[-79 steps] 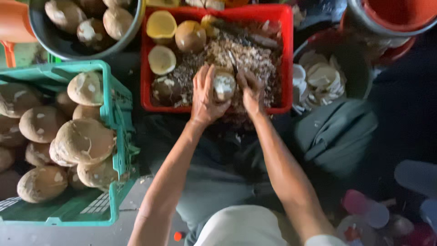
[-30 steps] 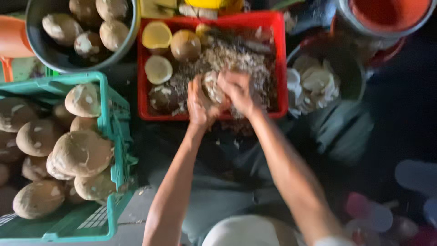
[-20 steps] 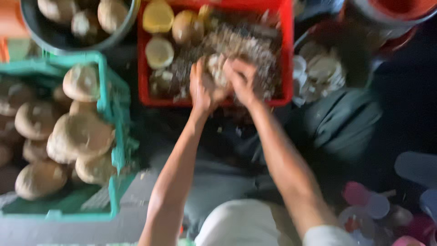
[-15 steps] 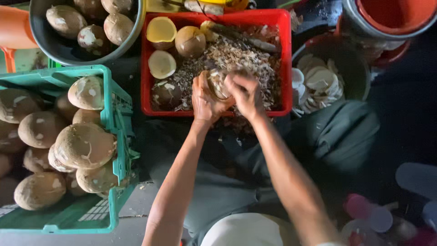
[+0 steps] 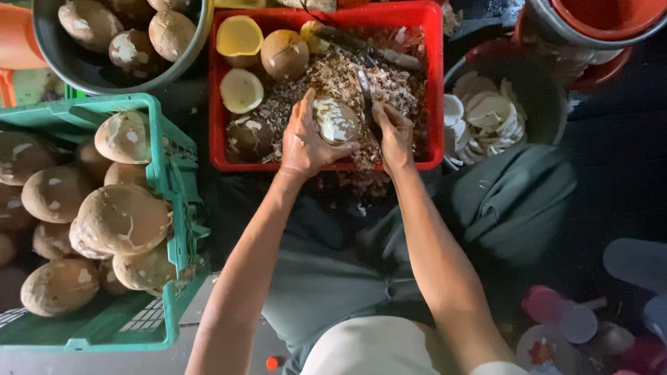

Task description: The person sits on the floor and uses a knife to peel the outer skin of round brown fruits. They rotate each fruit while scraping away the skin into a red tray, then place the peeled fruit into a metal bowl.

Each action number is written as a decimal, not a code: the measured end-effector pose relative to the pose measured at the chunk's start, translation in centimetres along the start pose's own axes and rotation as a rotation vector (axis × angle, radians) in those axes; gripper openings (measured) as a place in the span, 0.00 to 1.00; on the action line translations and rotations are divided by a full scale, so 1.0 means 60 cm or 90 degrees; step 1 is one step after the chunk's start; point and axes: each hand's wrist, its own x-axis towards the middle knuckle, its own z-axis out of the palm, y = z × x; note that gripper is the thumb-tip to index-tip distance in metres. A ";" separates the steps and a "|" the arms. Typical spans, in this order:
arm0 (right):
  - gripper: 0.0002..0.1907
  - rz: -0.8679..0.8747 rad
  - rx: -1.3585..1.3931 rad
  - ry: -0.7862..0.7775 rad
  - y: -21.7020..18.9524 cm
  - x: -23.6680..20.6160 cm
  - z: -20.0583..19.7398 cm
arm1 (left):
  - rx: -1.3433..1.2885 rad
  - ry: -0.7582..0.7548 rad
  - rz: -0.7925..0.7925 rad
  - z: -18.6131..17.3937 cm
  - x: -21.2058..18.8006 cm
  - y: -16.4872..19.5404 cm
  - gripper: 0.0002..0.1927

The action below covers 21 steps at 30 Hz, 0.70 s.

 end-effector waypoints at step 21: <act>0.14 -0.135 -0.275 -0.233 -0.081 0.015 0.052 | 0.010 0.086 0.109 0.024 -0.009 -0.006 0.57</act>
